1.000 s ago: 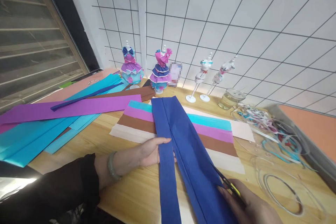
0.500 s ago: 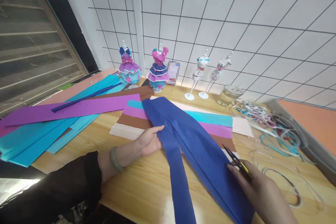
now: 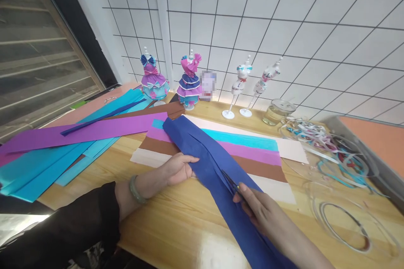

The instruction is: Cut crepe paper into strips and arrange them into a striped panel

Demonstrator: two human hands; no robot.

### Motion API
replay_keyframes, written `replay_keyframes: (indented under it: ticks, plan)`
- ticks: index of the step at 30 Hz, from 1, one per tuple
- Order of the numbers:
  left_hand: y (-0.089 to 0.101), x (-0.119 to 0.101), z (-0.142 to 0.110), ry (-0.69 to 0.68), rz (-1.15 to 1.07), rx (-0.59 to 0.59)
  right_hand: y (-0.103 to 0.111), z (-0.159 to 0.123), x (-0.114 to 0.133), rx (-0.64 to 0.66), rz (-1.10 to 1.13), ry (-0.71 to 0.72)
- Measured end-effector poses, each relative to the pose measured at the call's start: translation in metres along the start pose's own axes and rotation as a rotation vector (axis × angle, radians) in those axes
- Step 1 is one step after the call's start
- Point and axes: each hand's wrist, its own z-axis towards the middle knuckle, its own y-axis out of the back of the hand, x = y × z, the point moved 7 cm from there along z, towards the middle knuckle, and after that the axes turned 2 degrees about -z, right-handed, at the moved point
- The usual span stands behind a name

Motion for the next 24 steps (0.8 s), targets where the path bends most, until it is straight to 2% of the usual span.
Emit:
replay_keyframes:
  ticks: [3, 6, 13, 24]
  plan:
    - [-0.005, -0.004, -0.002, -0.066, 0.02, 0.05, -0.02, 0.004, -0.003, 0.198, 0.079, -0.07]
    - [-0.006, -0.006, -0.003, -0.117, 0.066, 0.076, -0.028, 0.006, -0.004, 0.293, 0.118, -0.107]
    - [0.002, -0.005, 0.001, -0.13, 0.134, 0.058, -0.029, 0.017, -0.01, 0.286, 0.07, -0.136]
    - [0.003, -0.005, -0.002, -0.129, 0.174, 0.03, -0.025, 0.037, -0.003, 0.312, 0.015, -0.108]
